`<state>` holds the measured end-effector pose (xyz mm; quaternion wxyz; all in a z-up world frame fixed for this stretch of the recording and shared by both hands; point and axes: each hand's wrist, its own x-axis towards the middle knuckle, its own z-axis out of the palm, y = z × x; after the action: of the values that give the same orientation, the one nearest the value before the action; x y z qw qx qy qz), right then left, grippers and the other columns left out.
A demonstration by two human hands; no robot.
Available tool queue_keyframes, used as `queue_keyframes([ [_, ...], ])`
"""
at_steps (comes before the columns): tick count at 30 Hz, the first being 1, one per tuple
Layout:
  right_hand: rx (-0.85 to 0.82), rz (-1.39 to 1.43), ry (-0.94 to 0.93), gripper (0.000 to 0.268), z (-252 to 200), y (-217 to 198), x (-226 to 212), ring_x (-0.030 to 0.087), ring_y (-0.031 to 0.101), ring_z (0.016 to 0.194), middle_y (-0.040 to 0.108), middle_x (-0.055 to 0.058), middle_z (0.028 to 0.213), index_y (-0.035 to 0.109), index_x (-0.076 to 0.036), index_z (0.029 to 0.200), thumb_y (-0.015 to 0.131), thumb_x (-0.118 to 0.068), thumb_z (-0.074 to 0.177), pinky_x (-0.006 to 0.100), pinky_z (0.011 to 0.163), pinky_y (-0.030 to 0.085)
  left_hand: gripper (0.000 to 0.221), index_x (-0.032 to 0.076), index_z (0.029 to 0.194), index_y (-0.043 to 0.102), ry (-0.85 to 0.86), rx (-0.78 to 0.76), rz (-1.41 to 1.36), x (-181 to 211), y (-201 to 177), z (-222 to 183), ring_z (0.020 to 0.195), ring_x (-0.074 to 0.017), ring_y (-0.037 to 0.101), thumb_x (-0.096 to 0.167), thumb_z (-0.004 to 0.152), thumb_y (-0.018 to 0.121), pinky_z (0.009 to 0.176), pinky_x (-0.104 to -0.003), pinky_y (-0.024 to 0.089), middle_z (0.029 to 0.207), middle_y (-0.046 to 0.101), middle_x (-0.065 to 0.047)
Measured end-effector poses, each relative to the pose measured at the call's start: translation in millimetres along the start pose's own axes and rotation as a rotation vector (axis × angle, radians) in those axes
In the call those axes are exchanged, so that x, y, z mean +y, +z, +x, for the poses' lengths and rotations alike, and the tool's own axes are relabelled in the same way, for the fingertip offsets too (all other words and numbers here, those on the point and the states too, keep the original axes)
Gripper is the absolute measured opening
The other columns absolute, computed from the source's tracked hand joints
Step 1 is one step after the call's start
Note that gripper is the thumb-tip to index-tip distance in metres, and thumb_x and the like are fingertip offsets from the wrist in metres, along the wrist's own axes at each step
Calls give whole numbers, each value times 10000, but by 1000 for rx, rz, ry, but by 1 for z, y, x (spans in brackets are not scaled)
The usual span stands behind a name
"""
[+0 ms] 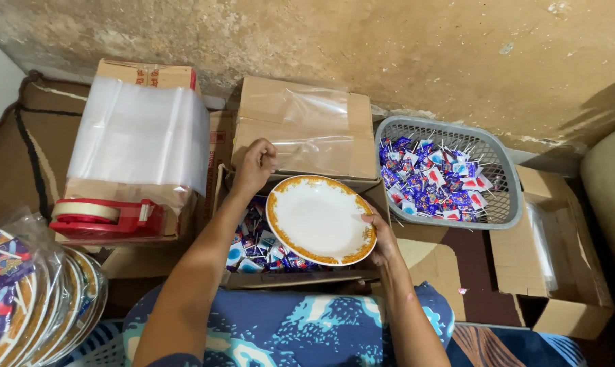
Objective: Placing a plate into a plastic bag and then filling it with small packets from a box.
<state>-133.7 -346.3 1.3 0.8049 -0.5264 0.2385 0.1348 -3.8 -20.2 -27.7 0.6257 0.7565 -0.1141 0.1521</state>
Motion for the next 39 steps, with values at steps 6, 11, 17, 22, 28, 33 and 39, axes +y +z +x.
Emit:
queue_keyframes([
  [6,36,59,-38,753,0,-14,-3,393,759,772,700,261,1046,480,-235,1523,682,-211,798,482,676,643,254,171,915,717,285,-196,693,25,-8,1,897,-294,731,-51,791,707,772,-419,588,1126,701,7],
  [11,35,69,-39,729,-20,0,-5,399,758,785,695,276,1053,492,-197,1510,667,-193,803,477,673,641,358,139,1156,724,247,-194,835,-25,-2,4,1058,-289,675,33,815,707,899,-389,538,1204,653,-58],
  [17,18,88,-8,714,-19,1,6,423,751,810,692,292,1065,508,-170,1496,664,-187,800,492,686,635,653,60,1380,587,255,-150,802,4,2,-6,1156,-359,572,131,780,836,1007,-449,507,1354,525,-118],
  [22,20,122,22,710,-15,-1,7,431,750,829,691,295,1108,514,-173,1500,657,-171,805,493,704,628,279,136,1185,703,324,-123,811,-30,6,-4,1080,-250,572,144,907,720,939,-333,504,1171,599,-17],
  [28,17,157,34,744,-14,9,0,432,748,827,691,300,1124,498,-165,1514,676,-176,792,495,711,630,680,29,1519,455,414,-30,761,20,8,-7,1208,-393,543,-3,886,699,1020,-459,503,1369,504,-181],
  [33,-46,145,94,681,-16,32,-19,408,756,762,712,295,1032,566,-129,1449,693,-199,784,471,668,638,836,86,1611,323,511,-95,864,-11,8,2,1237,-403,545,42,886,738,1042,-450,497,1495,411,-159],
  [39,-54,177,116,578,-23,72,-49,380,751,703,722,288,944,634,11,1302,724,-217,779,465,617,628,813,127,1634,266,370,-197,687,67,-13,-25,1335,-403,502,53,914,636,1109,-481,458,1538,388,-149],
])
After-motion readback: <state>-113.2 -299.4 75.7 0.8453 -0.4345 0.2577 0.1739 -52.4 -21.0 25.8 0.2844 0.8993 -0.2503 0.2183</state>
